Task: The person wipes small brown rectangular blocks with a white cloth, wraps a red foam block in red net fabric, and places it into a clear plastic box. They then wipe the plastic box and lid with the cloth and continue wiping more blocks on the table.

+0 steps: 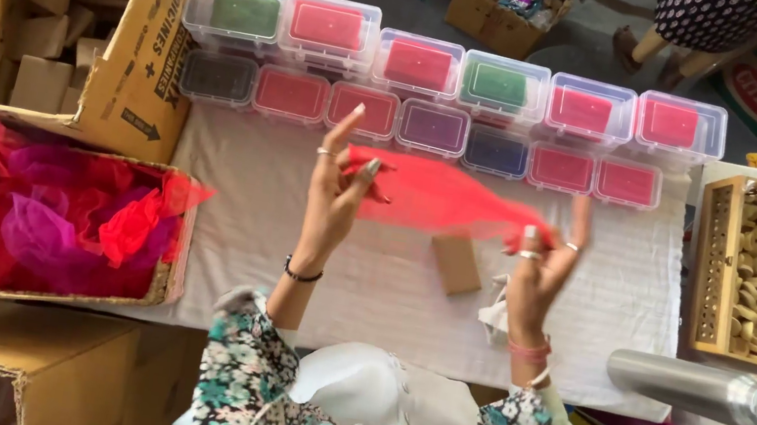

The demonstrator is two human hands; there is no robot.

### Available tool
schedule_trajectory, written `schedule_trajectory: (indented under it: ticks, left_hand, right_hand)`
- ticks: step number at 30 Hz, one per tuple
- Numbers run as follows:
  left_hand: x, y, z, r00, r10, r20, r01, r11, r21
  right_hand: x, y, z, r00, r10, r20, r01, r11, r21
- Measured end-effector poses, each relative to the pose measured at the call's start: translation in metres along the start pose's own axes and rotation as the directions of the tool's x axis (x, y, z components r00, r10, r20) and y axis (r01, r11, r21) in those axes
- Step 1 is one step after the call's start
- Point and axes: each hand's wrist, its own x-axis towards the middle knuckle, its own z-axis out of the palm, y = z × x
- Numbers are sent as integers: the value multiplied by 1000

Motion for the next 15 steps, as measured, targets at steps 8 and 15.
schedule_trajectory:
  ticks: [8,15]
  left_hand:
    - [-33,-199,-89,1000,17,-18,-2,766,642]
    - [-99,-242,-135,913,-361,-193,409,809,422]
  right_hand:
    - [-59,163,-28,971,-17,239,154,808,-569]
    - [-108,161,-33,877,457,149,-244,691,-681]
